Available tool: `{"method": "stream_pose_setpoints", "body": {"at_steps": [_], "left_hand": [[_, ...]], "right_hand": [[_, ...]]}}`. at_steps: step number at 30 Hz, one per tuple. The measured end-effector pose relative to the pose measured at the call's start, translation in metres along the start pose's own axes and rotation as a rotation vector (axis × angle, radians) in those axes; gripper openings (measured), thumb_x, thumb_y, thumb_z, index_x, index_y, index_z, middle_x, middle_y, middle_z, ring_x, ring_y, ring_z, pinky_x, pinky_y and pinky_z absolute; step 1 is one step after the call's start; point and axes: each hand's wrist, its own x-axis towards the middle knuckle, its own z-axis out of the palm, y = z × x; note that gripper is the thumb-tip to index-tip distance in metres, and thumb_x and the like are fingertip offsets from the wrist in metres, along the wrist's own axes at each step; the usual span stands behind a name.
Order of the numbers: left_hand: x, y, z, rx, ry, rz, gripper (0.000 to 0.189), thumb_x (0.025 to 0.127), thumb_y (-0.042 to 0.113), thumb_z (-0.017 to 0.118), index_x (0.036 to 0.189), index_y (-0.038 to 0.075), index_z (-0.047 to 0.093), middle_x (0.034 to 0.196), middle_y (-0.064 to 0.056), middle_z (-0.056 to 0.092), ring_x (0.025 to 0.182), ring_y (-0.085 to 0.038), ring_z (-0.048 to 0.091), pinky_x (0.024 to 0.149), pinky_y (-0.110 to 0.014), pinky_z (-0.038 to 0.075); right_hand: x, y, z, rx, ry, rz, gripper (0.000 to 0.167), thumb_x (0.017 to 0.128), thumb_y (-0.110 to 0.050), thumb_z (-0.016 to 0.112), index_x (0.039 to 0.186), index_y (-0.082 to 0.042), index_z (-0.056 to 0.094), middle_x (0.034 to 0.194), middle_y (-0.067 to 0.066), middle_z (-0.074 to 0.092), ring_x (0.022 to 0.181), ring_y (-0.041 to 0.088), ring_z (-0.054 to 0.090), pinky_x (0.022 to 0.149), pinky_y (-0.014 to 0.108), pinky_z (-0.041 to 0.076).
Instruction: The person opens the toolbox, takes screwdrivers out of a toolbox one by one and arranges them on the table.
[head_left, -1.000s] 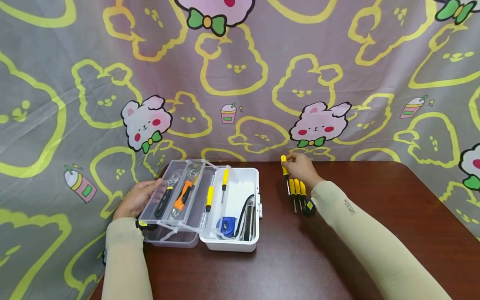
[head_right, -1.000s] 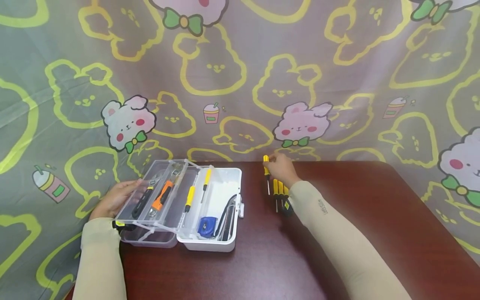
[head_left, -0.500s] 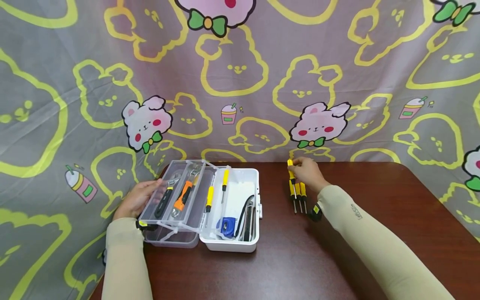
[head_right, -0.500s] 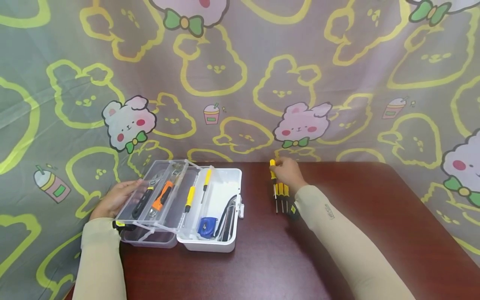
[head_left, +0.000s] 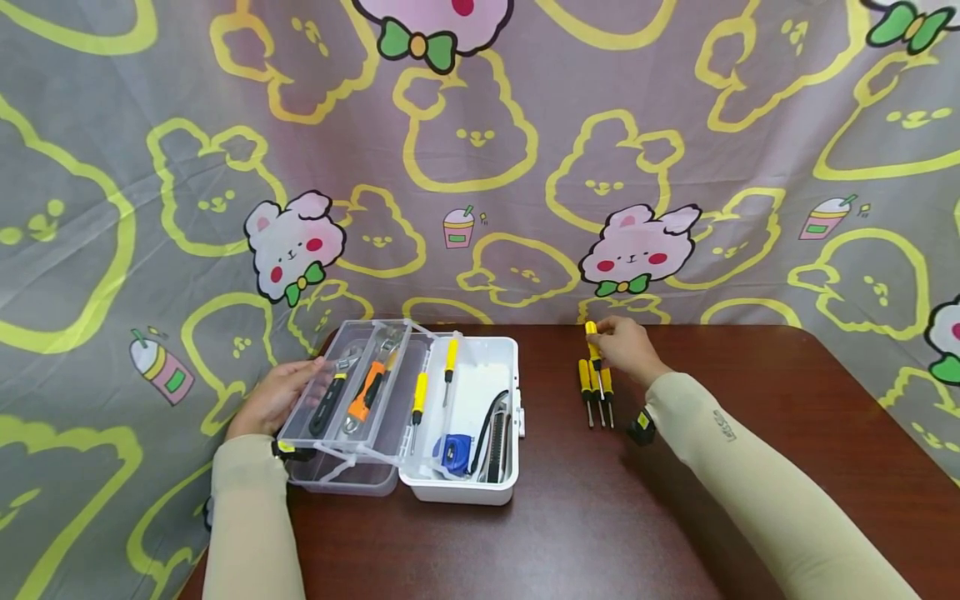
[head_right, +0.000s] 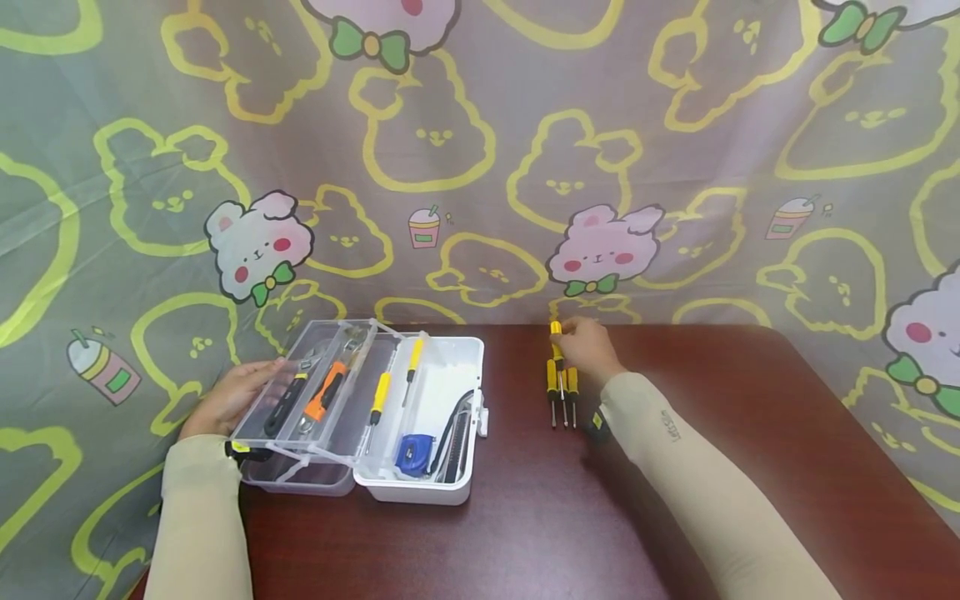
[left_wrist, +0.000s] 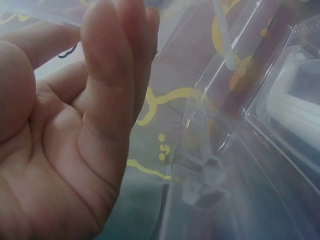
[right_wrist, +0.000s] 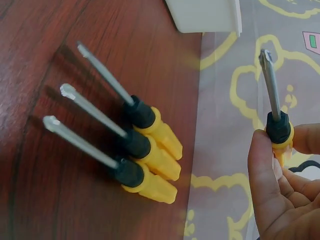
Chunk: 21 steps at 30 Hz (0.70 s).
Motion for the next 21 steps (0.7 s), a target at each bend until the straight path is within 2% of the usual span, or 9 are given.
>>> {"method": "stream_pose_setpoints", "body": {"at_steps": [4,7,15,21], "left_hand": [[-0.001,0.001,0.0,-0.004,0.005,-0.007,0.069,0.096,0.049,0.056,0.134,-0.008,0.05,0.096,-0.001,0.062,0.081,-0.011,0.061,0.07,-0.028,0.055],[-0.002,0.002,0.001,-0.003,0.009,-0.01,0.069,0.096,0.049,0.056,0.135,-0.008,0.05,0.096,-0.001,0.062,0.081,-0.011,0.061,0.07,-0.028,0.055],[-0.002,0.003,0.002,0.006,0.008,0.002,0.069,0.096,0.048,0.056,0.134,-0.008,0.05,0.096,-0.001,0.062,0.081,-0.011,0.061,0.07,-0.028,0.055],[-0.003,0.003,0.002,0.007,0.007,-0.009,0.069,0.096,0.048,0.056,0.135,-0.009,0.049,0.096,-0.002,0.062,0.081,-0.012,0.061,0.07,-0.029,0.055]], "right_hand": [[0.0,0.003,-0.001,0.019,0.008,0.008,0.042,0.098,-0.02,0.058,0.129,0.006,0.05,0.082,0.015,0.058,0.084,0.038,0.063,0.074,0.047,0.056],[-0.002,0.004,-0.002,0.011,0.02,0.01,0.041,0.097,-0.021,0.059,0.127,0.006,0.051,0.079,0.014,0.058,0.08,0.036,0.063,0.073,0.048,0.056],[-0.004,0.013,-0.004,-0.034,0.038,0.006,0.039,0.098,-0.021,0.057,0.126,0.006,0.053,0.099,0.019,0.06,0.082,0.028,0.062,0.066,0.039,0.057],[-0.005,0.018,-0.005,-0.048,0.039,0.038,0.042,0.098,-0.023,0.058,0.127,0.006,0.052,0.092,0.017,0.06,0.075,0.025,0.062,0.062,0.035,0.057]]}}
